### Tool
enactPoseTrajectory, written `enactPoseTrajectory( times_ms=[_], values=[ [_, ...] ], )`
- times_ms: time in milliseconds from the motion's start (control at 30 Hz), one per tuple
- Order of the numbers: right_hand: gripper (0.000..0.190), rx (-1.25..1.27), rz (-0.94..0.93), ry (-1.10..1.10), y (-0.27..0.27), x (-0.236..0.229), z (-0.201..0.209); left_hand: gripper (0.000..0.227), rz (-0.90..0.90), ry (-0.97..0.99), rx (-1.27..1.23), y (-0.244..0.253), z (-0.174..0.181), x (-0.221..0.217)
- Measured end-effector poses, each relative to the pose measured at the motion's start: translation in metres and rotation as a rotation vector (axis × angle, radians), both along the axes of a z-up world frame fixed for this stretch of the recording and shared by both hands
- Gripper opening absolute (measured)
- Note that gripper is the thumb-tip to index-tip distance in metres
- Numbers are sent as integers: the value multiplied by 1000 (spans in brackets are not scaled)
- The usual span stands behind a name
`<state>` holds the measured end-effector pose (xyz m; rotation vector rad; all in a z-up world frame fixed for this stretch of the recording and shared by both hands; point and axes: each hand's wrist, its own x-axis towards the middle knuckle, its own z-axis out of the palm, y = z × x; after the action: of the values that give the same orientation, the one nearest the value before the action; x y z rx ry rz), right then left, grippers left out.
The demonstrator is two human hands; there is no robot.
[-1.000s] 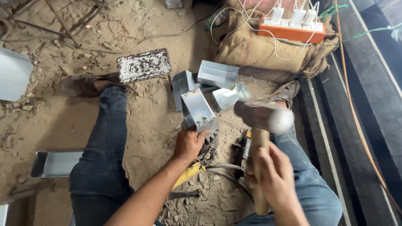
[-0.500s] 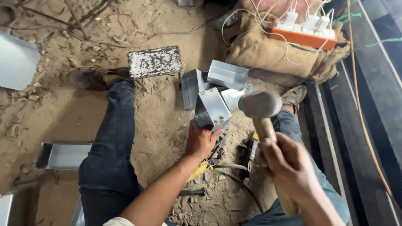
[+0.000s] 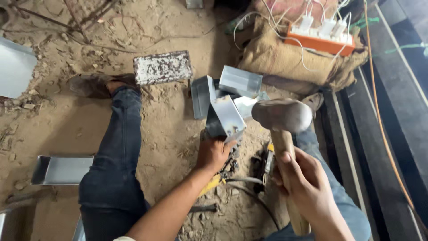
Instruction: The person welds the seams of small rectangular metal boxes using a handheld welding torch, then uses a hammer to tap and flatten the welded joints. The person handles multiple metal boxes one at a time, repositioning them on a gear-shaped support during the process.
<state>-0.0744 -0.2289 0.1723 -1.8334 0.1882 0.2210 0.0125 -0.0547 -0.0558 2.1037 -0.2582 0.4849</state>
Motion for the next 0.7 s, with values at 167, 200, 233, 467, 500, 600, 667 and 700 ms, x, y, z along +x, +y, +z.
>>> enactPoseTrajectory(
  times_ms=[167, 200, 233, 467, 500, 600, 667, 700],
  values=[
    [22, 14, -41, 94, 27, 6, -11, 35, -66, 219, -48, 2, 6, -5],
    [21, -62, -27, 95, 27, 6, -12, 35, -79, 242, -56, 2, 9, -5],
    [23, -34, -25, 102, 22, 6, -12, 35, -81, 269, -63, 2, 11, -6],
    [33, 144, -74, 90, 0, 11, -22, 32, 10, -270, -60, 3, 8, -6],
    [32, 164, -103, 125, 6, 11, -24, 33, -3, -163, -49, 6, 6, -7],
    [32, 64, -103, 262, 16, 15, -16, 38, -36, 151, -42, 2, 2, -3],
    [35, 54, -66, 143, 10, 11, -5, 39, -60, 366, -51, 0, -3, -5],
    [36, 55, -54, 80, 11, 10, -5, 42, -39, 270, -7, 2, -5, -5]
  ],
)
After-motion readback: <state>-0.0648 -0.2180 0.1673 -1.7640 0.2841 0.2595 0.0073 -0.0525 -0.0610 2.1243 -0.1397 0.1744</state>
